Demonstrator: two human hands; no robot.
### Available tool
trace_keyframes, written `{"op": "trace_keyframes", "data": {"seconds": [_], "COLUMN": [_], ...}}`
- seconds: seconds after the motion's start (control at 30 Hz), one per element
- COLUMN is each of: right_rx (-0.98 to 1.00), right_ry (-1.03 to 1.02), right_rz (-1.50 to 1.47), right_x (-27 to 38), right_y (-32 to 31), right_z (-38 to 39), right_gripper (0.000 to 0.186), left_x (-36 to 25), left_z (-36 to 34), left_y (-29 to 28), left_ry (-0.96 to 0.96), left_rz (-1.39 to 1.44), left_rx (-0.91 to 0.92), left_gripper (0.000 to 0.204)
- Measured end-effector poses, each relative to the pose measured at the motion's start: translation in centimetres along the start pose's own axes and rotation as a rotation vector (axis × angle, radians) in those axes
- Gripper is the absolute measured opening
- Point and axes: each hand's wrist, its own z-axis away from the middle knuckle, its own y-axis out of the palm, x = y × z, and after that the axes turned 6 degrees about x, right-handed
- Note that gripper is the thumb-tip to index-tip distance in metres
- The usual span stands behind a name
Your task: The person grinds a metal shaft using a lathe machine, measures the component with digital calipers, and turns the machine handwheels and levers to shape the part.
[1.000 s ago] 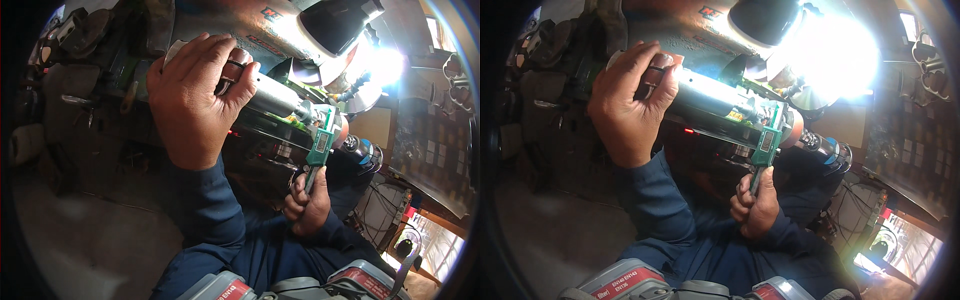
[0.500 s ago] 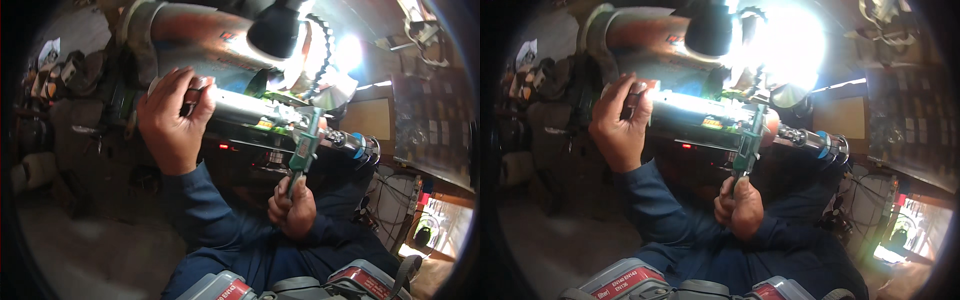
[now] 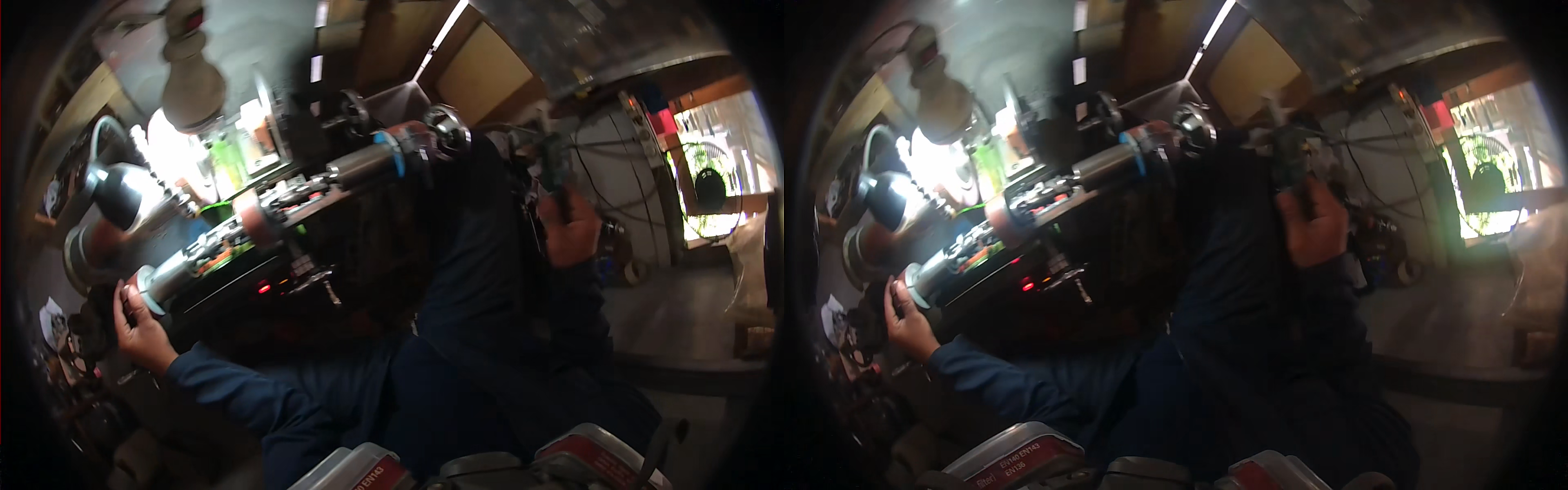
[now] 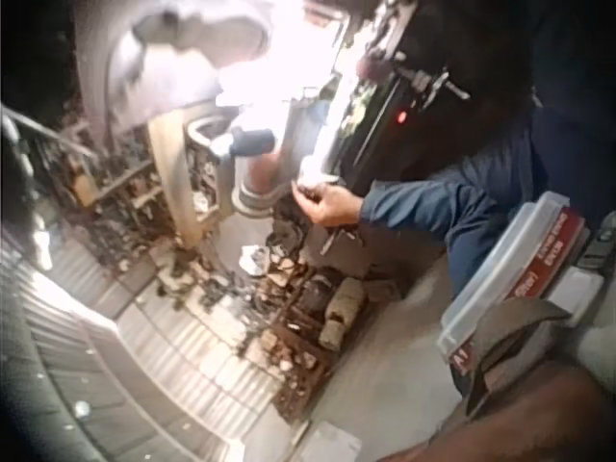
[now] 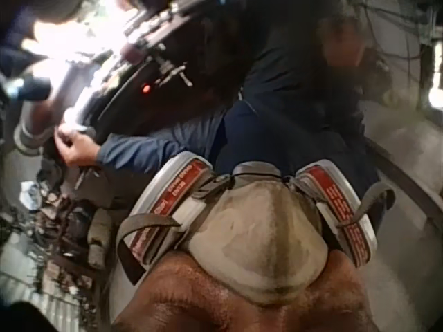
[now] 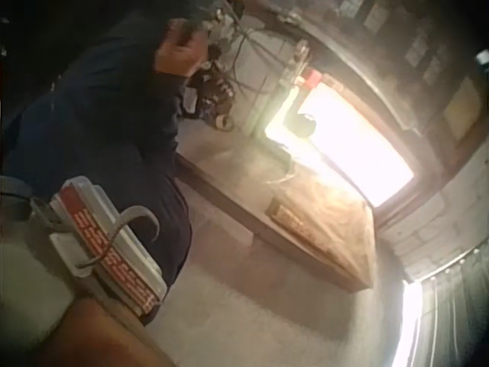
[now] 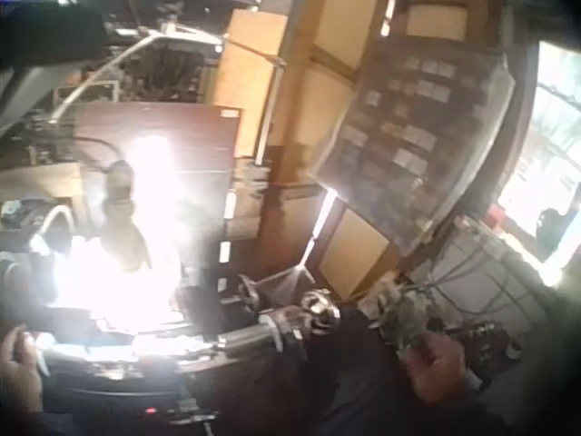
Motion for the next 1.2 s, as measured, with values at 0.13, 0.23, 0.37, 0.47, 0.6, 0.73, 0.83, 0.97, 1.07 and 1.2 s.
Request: {"op": "trace_keyframes", "data": {"seconds": [0.13, 0.23, 0.37, 0.47, 0.6, 0.73, 0.83, 0.97, 1.07, 1.2], "right_rx": [-0.233, -0.398, -0.462, -0.298, -0.254, -0.063, 0.03, 0.014, -0.106, -0.092], "right_ry": [0.317, 0.349, 0.572, 0.831, 1.16, 1.411, 1.386, 1.163, 0.979, 0.807], "right_rz": [0.205, 0.127, 0.376, 0.427, 0.204, 0.617, 0.657, 0.718, 0.745, 0.803], "right_x": [-13.2, -24.1, -31.6, -39.5, -43.0, -45.5, -50.1, -56.0, -59.5, -66.6], "right_y": [-6.1, -7.9, -7.2, -5.9, -4.6, -2.8, -1.8, 1.0, 0.8, 0.7], "right_z": [-0.1, 1.0, 3.7, 6.9, 10.9, 12.9, 15.0, 17.0, 19.3, 21.2], "right_gripper": [0.036, 0.036, 0.048, 0.063, 0.068, 0.065, 0.065, 0.066, 0.067, 0.067], "left_x": [-0.4, 1.8, 0.7, 2.6, 2.5, 5.0, 3.6, 6.2, 1.0, 0.0], "left_z": [0.2, 0.3, -0.2, -1.1, -2.6, -3.9, -3.8, -5.1, -4.1, -3.9], "left_y": [-1.4, -1.2, -1.2, -0.6, -0.3, -1.8, -3.1, -2.8, 1.1, -0.3], "left_ry": [0.016, 0.065, -0.016, -0.033, -0.063, -0.085, -0.049, 0.307, -0.112, -0.065], "left_rz": [-0.118, -0.13, -0.213, -0.247, -0.273, -0.218, -0.415, -0.255, -0.201, -0.148], "left_rx": [0.037, 0.086, 0.14, 0.164, 0.25, 0.302, 0.328, 0.412, 0.317, 0.293], "left_gripper": [0.032, 0.033, 0.033, 0.036, 0.036, 0.035, 0.037, 0.027, 0.027, 0.029]}}
